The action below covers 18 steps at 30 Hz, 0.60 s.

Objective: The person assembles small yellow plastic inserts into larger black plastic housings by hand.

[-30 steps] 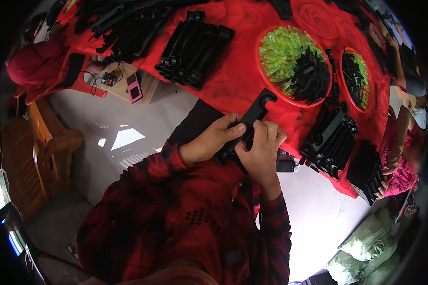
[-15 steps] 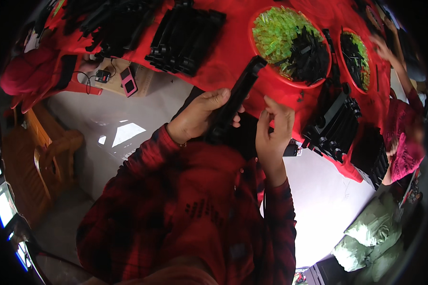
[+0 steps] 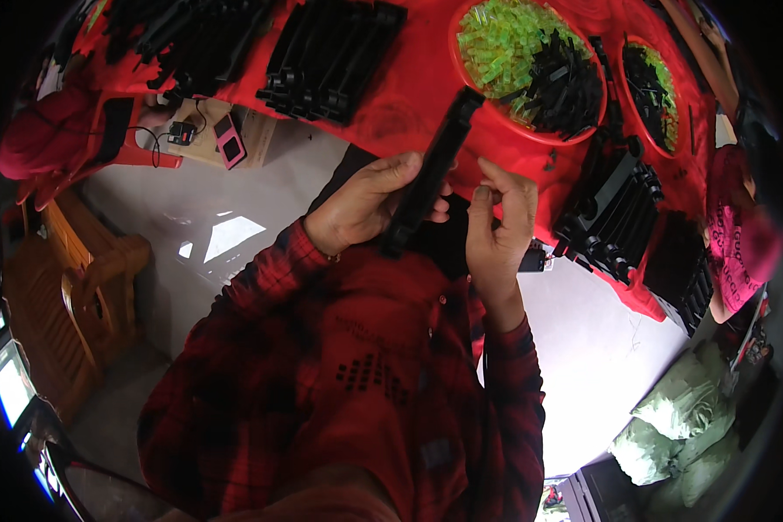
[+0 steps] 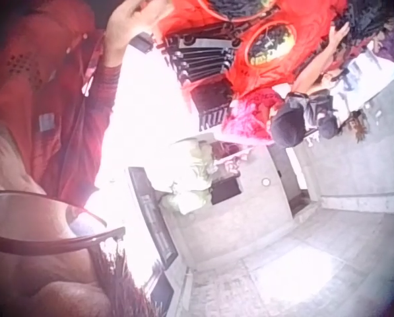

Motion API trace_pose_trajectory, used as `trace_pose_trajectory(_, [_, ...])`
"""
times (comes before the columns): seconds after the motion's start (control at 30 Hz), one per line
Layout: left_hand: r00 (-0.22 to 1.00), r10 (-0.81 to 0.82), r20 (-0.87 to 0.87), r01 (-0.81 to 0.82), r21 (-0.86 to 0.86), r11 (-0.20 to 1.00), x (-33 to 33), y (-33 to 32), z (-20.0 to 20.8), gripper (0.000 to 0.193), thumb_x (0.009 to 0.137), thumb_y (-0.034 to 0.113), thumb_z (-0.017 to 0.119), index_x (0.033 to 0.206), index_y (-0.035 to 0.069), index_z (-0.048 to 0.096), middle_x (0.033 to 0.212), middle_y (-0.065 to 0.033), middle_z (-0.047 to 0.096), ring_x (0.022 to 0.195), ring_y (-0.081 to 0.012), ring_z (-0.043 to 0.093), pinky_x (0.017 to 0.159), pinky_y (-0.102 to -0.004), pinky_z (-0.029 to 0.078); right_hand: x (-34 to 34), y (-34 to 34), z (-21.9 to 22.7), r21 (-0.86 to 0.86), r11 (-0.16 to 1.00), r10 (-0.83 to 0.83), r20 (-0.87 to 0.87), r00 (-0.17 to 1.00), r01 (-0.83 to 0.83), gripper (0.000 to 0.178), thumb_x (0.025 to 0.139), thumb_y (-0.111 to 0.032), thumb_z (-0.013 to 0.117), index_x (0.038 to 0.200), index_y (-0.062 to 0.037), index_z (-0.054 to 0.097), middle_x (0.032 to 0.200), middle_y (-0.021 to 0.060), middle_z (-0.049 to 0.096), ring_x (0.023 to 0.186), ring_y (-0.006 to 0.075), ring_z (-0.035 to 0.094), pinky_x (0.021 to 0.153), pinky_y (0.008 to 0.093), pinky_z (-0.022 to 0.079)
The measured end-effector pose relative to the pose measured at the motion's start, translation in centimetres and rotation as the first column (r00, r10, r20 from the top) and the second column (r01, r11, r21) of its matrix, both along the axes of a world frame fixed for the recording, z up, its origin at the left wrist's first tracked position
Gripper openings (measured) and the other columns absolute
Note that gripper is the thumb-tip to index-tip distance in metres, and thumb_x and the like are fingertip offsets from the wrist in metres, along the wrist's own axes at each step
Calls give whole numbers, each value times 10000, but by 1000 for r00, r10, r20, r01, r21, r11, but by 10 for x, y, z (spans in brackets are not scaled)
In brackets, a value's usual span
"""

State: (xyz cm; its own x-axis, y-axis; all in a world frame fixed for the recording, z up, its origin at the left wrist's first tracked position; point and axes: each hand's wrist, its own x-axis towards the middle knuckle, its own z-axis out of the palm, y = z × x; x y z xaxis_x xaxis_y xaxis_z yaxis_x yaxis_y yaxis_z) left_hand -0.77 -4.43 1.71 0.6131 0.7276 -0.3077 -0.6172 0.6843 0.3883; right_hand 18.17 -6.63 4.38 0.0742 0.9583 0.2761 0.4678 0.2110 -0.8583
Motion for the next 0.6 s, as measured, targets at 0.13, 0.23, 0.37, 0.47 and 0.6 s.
trace_pose_trajectory(0.13, [1000,28,15,-28,-2,1000,4,1,-6,340,1063,280,503,1282,24,548,1121,-129,651,1070,-270,665,996,-412,543,0,-1,2,21,998,61,23,998,-61,314,898,50,626,1198,-34,668,1019,87,576,896,174,561,779,265,479])
trace_pose_trajectory(0.23, [998,45,-38,-45,-1,999,5,-1,-6,310,1060,266,513,1255,29,553,1146,-112,647,1068,-249,663,1002,-397,536,-4,-1,5,24,992,120,110,987,-124,355,859,22,673,1208,-44,664,1053,91,559,944,197,544,767,273,476])
trace_pose_trajectory(0.37, [994,65,-85,-60,52,997,8,-2,-12,295,1056,253,529,1263,43,551,1143,-70,635,1051,-188,644,966,-343,529,-11,-3,10,-47,986,163,427,889,-159,568,756,-98,778,1296,-83,600,1120,102,511,1048,245,509,856,364,393])
trace_pose_trajectory(0.47, [968,47,-247,-14,134,991,12,-5,-10,299,1050,252,548,1268,47,550,1139,-32,612,1056,-126,593,954,-287,483,-14,-3,4,-48,984,169,531,831,-170,670,720,-164,793,1337,-83,544,1135,111,498,1060,260,515,944,431,306])
trace_pose_trajectory(0.6, [927,84,-366,-7,207,978,15,-8,-3,322,1044,256,566,1269,27,544,1152,-15,588,1096,-104,531,980,-263,422,-15,-2,2,-97,984,177,573,800,-149,608,717,-149,768,1281,-64,558,1137,110,503,1056,259,524,949,435,311])
